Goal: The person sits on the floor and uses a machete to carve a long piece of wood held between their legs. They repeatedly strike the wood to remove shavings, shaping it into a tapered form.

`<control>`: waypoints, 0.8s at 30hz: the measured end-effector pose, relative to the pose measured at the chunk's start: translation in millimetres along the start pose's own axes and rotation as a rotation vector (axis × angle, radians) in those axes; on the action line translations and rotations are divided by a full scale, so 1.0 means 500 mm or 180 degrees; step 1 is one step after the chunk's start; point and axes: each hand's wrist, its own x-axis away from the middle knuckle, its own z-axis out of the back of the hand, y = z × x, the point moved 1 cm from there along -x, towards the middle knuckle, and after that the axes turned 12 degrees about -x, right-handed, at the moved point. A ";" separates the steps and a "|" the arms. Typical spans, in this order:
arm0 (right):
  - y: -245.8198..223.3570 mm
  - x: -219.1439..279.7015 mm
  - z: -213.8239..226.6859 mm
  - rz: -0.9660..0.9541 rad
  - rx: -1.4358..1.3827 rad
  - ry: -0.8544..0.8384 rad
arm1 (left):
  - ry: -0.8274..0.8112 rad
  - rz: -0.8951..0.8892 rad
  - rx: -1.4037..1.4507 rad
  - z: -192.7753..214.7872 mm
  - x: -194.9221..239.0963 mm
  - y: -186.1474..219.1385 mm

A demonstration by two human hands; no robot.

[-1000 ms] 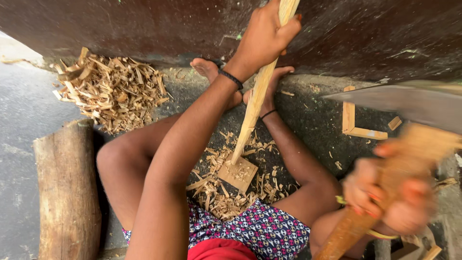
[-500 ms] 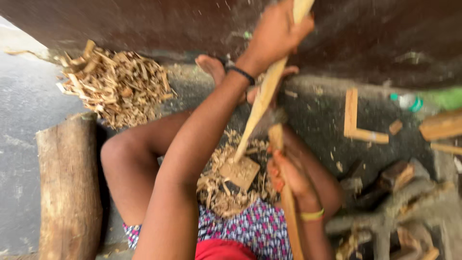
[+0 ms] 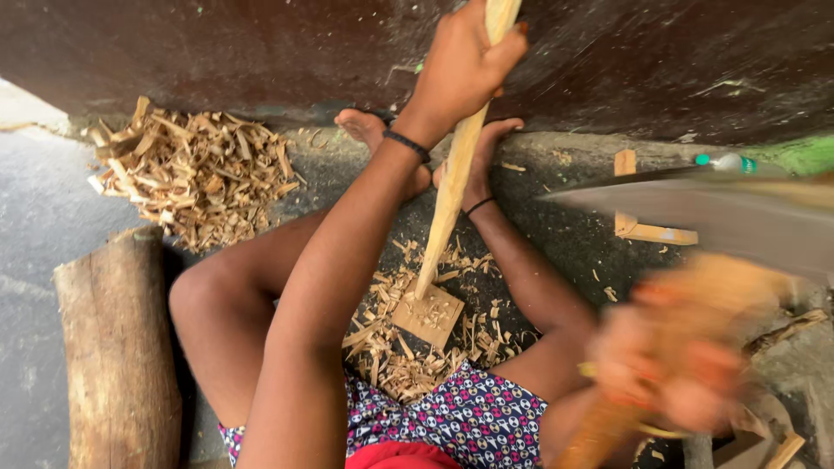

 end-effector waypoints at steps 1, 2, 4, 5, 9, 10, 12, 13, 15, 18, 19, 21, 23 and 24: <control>0.044 -0.025 0.024 -0.0179 -0.0067 0.0175 | -0.0012 0.0100 -0.0047 0.001 0.000 0.002; 0.085 -0.047 0.046 -0.0355 -0.0161 0.0331 | -0.0024 0.0201 -0.0095 0.003 0.002 0.004; 0.159 -0.058 0.079 -0.0586 -0.0385 0.0577 | -0.0093 0.0345 -0.0076 0.011 0.008 0.006; 0.175 -0.057 0.091 -0.0584 -0.0399 0.0645 | -0.0115 0.0360 -0.0049 0.010 -0.001 0.009; 0.165 -0.065 0.087 -0.0554 -0.0009 0.0897 | 0.0038 0.0058 -0.0096 0.020 -0.003 0.024; 0.157 -0.069 0.074 -0.0402 0.0079 0.0770 | -0.0002 0.0208 -0.0098 0.021 -0.009 0.019; 0.115 -0.032 0.042 -0.0110 0.0286 0.0665 | -0.0077 0.0372 -0.0083 0.009 0.010 0.010; 0.091 -0.015 0.021 0.0110 0.0455 0.0565 | -0.0053 0.0303 -0.0115 0.013 0.006 0.007; 0.045 0.013 -0.023 0.0399 0.0554 0.0288 | -0.0031 0.0214 -0.0122 0.014 0.005 0.008; -0.050 0.056 -0.071 0.0604 0.0351 -0.0258 | -0.0020 0.0215 -0.0095 0.017 0.008 0.015; -0.078 0.066 -0.081 0.0683 0.0284 -0.0441 | -0.0029 0.0250 -0.0110 0.017 0.008 0.019; -0.098 0.073 -0.087 0.0734 0.0215 -0.0657 | -0.0032 0.0222 -0.0104 0.018 0.008 0.021; -0.073 0.056 -0.069 0.0572 0.0234 -0.0511 | -0.0018 0.0091 -0.0052 0.019 0.007 0.020; -0.048 0.039 -0.055 0.0426 0.0273 -0.0359 | -0.0030 0.0080 -0.0072 0.016 0.009 0.020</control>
